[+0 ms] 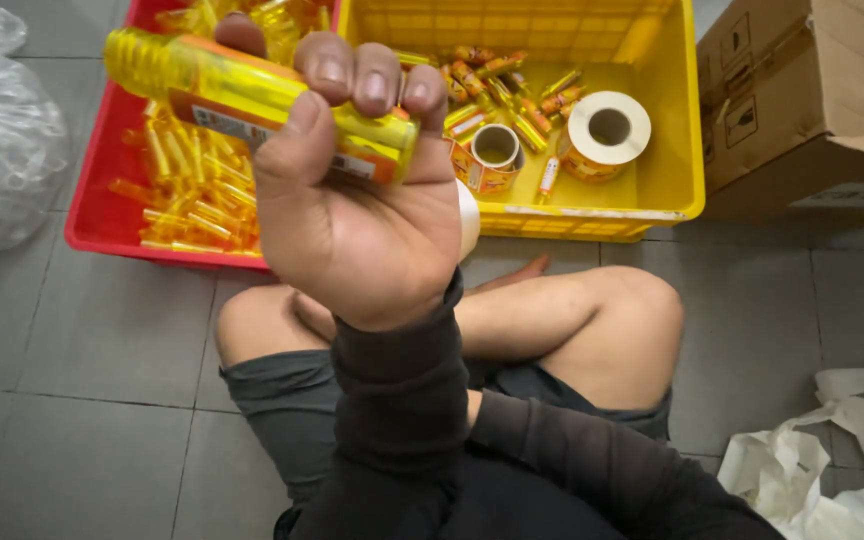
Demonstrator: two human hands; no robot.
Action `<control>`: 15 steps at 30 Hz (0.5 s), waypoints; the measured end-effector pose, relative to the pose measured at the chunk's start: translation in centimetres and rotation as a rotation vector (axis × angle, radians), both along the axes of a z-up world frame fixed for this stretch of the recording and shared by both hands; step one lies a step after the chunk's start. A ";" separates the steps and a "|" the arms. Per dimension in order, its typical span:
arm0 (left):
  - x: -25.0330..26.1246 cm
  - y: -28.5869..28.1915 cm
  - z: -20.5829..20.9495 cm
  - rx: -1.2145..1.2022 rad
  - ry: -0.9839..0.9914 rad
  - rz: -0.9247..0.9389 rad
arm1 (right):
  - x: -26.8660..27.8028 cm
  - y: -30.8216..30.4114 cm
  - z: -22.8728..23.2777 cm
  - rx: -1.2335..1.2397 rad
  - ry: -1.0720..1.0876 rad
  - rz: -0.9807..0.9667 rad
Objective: Manually applying adhesive labels to small yellow plastic bottles by peeling them from a roll and wrapping them around the bottle body.
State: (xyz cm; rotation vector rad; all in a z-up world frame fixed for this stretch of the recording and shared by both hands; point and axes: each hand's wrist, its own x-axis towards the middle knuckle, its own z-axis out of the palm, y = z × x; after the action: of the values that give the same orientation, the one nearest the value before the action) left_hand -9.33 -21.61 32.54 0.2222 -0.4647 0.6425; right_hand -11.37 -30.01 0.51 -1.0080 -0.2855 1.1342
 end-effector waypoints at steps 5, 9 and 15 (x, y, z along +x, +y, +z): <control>2.7 2.2 -1.0 0.003 0.078 -0.050 | 1.4 1.4 0.5 -0.060 -0.179 -0.048; 5.0 6.1 -2.6 0.027 0.111 0.062 | 2.2 3.1 1.1 -0.116 -0.326 -0.038; 14.1 13.5 -12.9 0.608 0.918 0.418 | 4.5 4.7 2.4 -0.169 -0.584 -0.012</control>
State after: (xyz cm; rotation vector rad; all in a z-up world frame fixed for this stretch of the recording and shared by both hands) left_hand 4.78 -8.14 19.60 1.1556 0.3055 0.7135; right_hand -6.88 -25.35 2.88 -1.4813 -0.6548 0.8414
